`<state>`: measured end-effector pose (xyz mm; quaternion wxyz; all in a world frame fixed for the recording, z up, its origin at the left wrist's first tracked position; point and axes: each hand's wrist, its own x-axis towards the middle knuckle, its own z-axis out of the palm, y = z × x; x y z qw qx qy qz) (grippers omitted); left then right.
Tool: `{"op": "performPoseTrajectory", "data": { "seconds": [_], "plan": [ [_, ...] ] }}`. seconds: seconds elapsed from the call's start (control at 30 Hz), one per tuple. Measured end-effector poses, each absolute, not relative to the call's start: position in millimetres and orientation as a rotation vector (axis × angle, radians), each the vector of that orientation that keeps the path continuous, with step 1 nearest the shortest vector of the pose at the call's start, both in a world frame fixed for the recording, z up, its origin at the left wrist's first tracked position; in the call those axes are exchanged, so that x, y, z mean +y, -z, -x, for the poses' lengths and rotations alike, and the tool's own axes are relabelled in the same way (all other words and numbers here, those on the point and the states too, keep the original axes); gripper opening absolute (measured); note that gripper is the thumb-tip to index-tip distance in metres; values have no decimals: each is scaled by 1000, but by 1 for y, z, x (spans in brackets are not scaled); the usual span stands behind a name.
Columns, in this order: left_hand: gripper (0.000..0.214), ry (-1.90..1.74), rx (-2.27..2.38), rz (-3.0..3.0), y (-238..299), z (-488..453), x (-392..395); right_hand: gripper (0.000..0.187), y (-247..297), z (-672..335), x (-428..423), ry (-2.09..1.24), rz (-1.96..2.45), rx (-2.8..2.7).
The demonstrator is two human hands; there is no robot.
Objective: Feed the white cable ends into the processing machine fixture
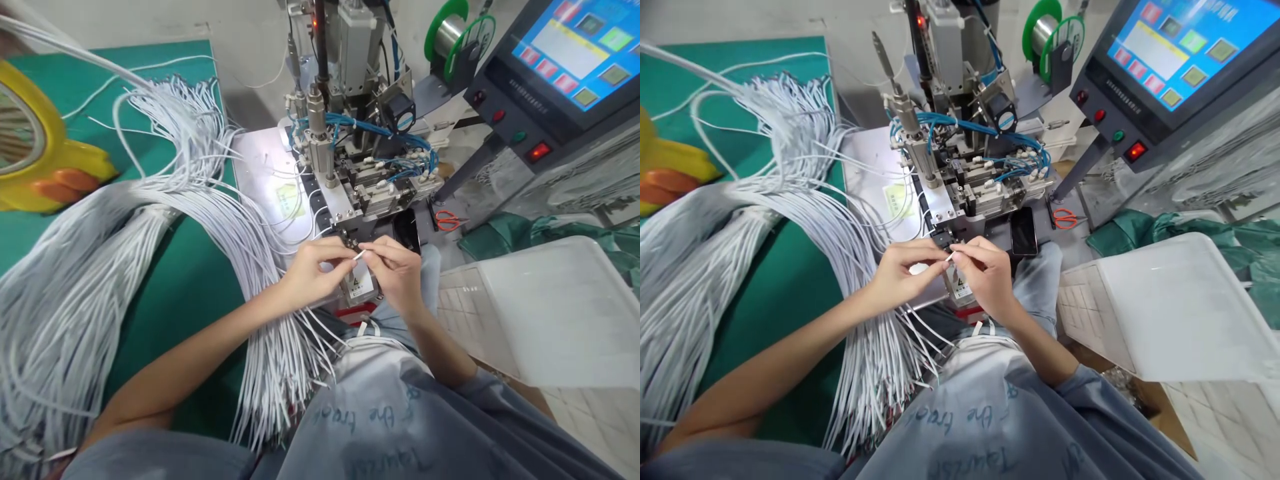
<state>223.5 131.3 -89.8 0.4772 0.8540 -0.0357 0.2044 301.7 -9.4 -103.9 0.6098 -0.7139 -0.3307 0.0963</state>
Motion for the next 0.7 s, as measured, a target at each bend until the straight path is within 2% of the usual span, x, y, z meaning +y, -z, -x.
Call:
{"op": "performPoseTrajectory", "data": {
  "seconds": [0.17, 0.47, 0.7],
  "plan": [
    [10, -600, -100, -2123, 95, -224, 134, 17, 102, -300, -8, -110, 1722, -787],
    [13, -808, -330, -2461, 106, -223, 138, 14, 97, -325, -12, -475, 1619, -938],
    [12, -692, -133, -2167, 105, -225, 131, 12, 110, -318, -9, -398, 1475, -841]
  ]
}}
